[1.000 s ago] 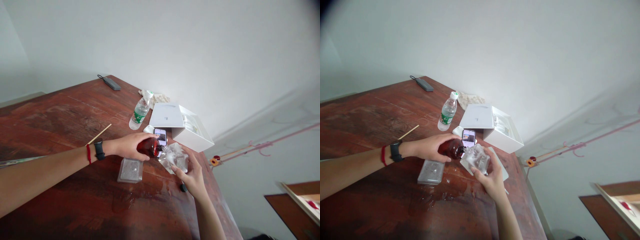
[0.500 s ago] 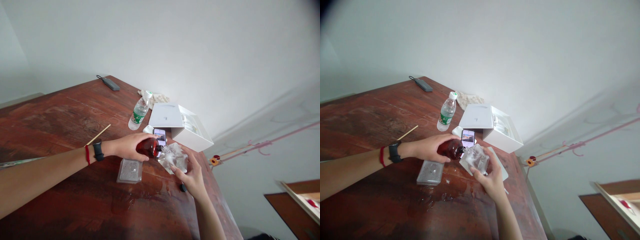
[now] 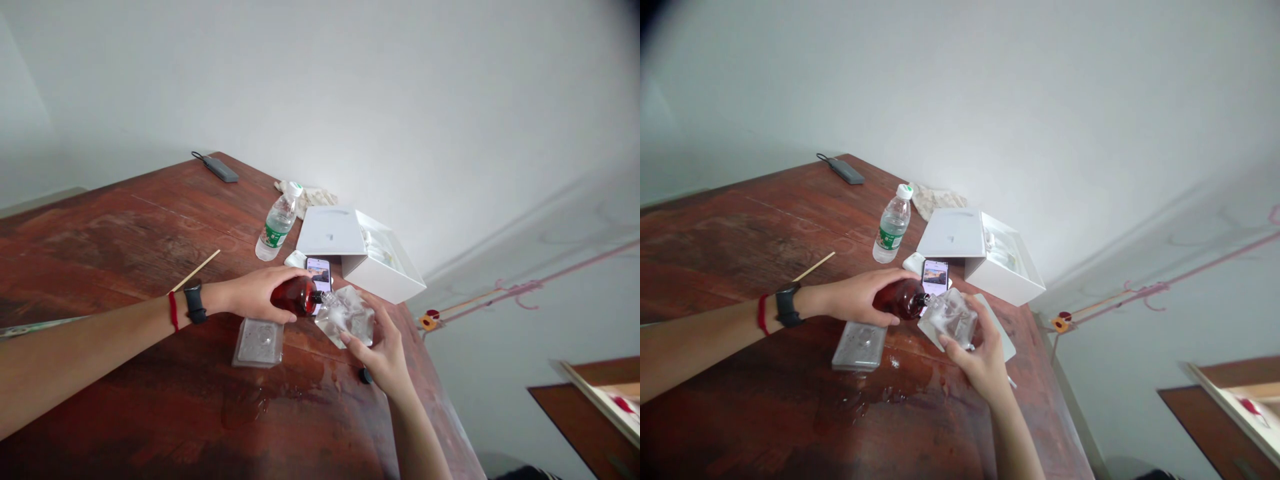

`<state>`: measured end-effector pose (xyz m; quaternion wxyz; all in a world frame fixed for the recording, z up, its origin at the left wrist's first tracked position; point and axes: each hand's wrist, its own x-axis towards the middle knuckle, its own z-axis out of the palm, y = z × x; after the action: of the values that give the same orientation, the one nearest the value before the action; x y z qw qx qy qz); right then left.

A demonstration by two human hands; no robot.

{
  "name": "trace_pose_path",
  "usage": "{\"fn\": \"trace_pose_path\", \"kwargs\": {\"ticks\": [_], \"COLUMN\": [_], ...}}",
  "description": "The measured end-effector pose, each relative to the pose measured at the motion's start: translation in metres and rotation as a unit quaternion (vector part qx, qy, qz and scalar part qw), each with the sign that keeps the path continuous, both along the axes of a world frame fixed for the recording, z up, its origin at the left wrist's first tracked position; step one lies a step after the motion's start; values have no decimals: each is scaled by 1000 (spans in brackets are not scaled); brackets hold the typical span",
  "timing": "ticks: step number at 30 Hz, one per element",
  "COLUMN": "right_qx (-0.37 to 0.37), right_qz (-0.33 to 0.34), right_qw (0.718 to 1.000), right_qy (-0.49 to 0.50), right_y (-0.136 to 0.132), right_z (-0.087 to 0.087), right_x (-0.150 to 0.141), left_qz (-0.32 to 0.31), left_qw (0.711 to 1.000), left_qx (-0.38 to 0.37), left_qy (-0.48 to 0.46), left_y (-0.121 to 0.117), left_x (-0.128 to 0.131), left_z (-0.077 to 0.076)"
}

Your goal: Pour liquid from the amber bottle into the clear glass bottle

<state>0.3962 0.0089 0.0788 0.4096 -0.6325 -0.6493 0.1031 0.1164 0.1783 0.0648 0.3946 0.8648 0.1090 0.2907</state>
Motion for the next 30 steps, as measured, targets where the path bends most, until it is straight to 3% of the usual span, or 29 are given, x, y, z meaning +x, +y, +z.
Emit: {"fn": "trace_pose_path", "kwargs": {"ticks": [30], "right_qx": [-21], "right_qz": [15], "right_qw": [996], "right_qy": [86], "right_y": [4], "right_z": [-5], "right_x": [-6], "left_qz": [0], "left_qw": [1000], "left_qx": [-15], "left_qy": [-20], "left_y": [2], "left_x": [0], "left_z": [-2]}}
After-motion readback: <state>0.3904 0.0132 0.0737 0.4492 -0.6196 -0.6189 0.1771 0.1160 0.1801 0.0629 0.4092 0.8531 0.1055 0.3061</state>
